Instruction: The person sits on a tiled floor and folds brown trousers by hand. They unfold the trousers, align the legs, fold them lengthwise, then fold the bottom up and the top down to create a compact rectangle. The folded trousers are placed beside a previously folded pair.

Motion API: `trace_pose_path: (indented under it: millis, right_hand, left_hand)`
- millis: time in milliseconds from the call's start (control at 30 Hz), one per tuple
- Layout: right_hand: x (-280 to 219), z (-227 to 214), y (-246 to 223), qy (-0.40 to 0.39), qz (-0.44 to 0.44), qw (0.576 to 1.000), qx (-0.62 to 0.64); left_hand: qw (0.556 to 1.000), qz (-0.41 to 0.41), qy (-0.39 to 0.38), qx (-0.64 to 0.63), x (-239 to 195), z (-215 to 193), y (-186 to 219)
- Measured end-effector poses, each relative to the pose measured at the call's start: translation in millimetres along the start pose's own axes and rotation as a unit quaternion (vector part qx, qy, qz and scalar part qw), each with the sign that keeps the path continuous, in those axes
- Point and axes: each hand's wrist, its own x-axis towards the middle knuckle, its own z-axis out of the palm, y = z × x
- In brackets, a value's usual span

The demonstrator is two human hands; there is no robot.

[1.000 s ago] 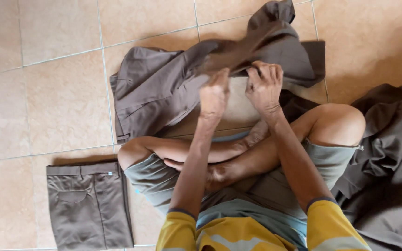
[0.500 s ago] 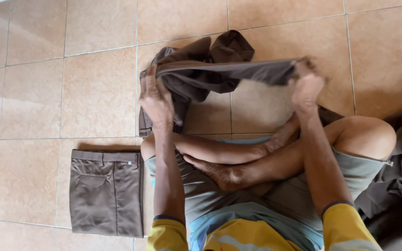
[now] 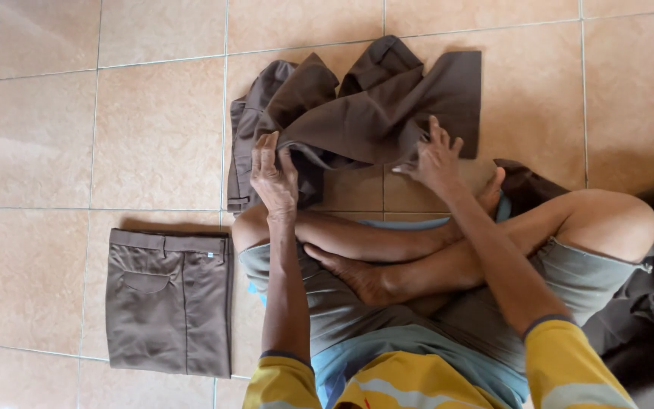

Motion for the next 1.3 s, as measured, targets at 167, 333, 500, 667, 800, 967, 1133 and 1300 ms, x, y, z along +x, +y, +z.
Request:
trace_pose_path:
  millis: [167,333,500,667,800,967,1133,1300]
  right_hand:
    - [51.4,83.6,-25.9,0.205,-0.026,0.978,-0.039]
    - [69.6,38.0,14.5,0.286,-0.007,0.955,-0.08]
    - [13.8,-43.6,143.2,0.488,0.051,0.82,-0.294]
    - [-53.7,-114.0,167.3,-0.072,0.071,0.991,-0.086]
    - [-22.4,-94.7,189.0,0.068,-0.006,0.975,-0.213]
    - [-7.3,-176.2,110.5,0.504,-0.092,0.836,-0.197]
    - [7.7,-91.0,147.1,0.347,-0.112,0.919,-0.15]
    - [-18.6,-9.1,154.6,0.186,0.025,0.982,-0.011]
  left_hand:
    - [1.0,0.004,0.017,-0.021,22.4,-18.6,15.2]
    - [1.0,-0.013,0.004,-0.002,12.3,-21.6,3.4]
    - [0.994,0.027,-0.107,-0.021,-32.8,-15.4,23.4]
    - [0.957,0.12,-0.257,-0.061,-70.4,-6.0,34.2]
    - [0.964,0.077,-0.237,-0.091,-75.2,-0.7,16.8]
    - [0.974,0.04,-0.201,-0.1,-72.9,-9.6,10.9]
    - [0.98,0.011,-0.181,-0.081,-87.0,-5.1,-3.6]
    - [0.984,-0.053,-0.162,-0.055,-91.5,2.7,-17.0]
